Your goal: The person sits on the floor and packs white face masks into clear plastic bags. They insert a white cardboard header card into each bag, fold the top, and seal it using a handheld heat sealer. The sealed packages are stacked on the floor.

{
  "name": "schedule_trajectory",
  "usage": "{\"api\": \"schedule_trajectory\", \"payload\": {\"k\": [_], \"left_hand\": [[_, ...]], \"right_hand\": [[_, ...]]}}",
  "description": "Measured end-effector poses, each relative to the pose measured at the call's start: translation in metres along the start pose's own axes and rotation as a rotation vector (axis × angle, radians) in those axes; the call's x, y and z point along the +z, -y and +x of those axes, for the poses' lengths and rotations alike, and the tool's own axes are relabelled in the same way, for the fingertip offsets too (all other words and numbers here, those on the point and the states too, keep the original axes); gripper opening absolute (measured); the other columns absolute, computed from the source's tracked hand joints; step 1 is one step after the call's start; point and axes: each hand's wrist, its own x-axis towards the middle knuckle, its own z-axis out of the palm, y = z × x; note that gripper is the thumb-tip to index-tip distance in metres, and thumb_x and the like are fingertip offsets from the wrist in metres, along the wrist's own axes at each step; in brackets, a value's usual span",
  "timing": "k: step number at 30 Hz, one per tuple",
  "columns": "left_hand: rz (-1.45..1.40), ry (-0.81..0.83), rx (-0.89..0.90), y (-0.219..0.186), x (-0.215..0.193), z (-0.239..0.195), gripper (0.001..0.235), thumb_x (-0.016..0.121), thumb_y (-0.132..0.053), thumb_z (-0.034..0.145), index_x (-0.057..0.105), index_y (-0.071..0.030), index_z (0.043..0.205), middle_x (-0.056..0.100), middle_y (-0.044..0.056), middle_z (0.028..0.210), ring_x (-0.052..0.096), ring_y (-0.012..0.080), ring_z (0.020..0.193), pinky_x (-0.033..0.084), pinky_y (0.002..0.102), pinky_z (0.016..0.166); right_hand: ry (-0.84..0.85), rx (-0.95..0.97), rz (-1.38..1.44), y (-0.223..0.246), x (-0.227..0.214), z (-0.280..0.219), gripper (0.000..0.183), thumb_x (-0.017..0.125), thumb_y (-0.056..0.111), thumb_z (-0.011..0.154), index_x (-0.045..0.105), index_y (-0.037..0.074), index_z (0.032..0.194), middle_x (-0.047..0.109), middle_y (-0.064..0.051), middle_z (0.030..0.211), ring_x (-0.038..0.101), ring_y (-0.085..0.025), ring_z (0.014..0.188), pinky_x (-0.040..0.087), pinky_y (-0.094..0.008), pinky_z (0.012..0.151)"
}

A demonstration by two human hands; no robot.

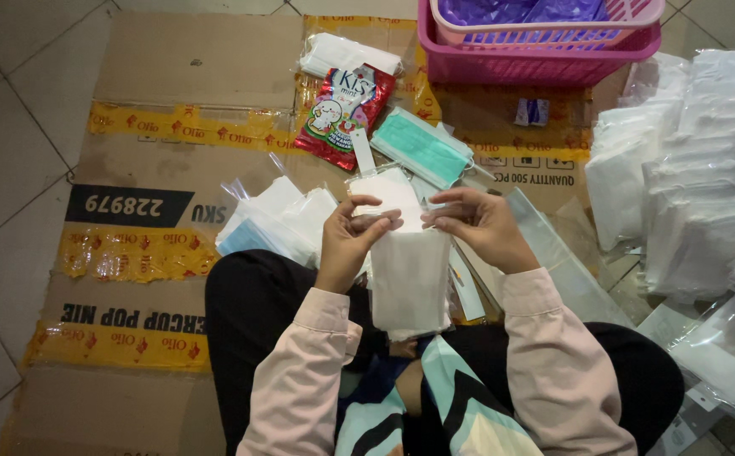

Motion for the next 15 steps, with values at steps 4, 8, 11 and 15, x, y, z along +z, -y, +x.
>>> {"api": "schedule_trajectory", "payload": {"k": [4,8,11,15], "left_hand": [[0.054,0.019,0.013,-0.005,0.000,0.002,0.027,0.075,0.003,0.088,0.071,-0.001,0.115,0.078,0.021,0.098,0.076,0.0205,0.089,0.064,0.026,0.075],[0.078,0.015,0.024,-0.007,0.000,0.001,0.010,0.073,0.005,0.089,0.078,-0.001,0.095,0.079,0.018,0.092,0.074,0.0148,0.081,0.063,0.027,0.067],[0.067,-0.001,-0.072,0.000,-0.007,0.000,0.017,0.063,0.003,0.096,0.077,-0.003,0.101,0.079,0.013,0.092,0.075,0.0157,0.077,0.066,0.030,0.064],[0.014,-0.027,-0.147,0.004,-0.011,0.000,0.011,0.065,0.000,0.092,0.075,0.001,0.095,0.076,0.016,0.087,0.075,0.0191,0.075,0.066,0.032,0.062]], "right_hand": [[-0.002,-0.029,0.040,0.008,0.003,0.000,0.022,0.072,-0.012,0.085,0.078,-0.004,0.104,0.080,-0.017,0.099,0.073,-0.016,0.095,0.059,-0.031,0.087],[0.035,-0.064,0.026,-0.003,-0.004,0.001,0.018,0.067,-0.012,0.088,0.080,-0.002,0.094,0.079,-0.020,0.103,0.073,-0.021,0.099,0.058,-0.035,0.088],[0.054,-0.065,0.008,-0.005,-0.004,0.000,0.023,0.062,-0.013,0.087,0.080,0.001,0.092,0.078,-0.020,0.106,0.071,-0.022,0.101,0.058,-0.038,0.090],[0.051,-0.079,-0.059,-0.019,-0.005,0.004,0.028,0.059,-0.017,0.085,0.081,-0.001,0.091,0.079,-0.019,0.102,0.072,-0.025,0.105,0.057,-0.039,0.093]]}}
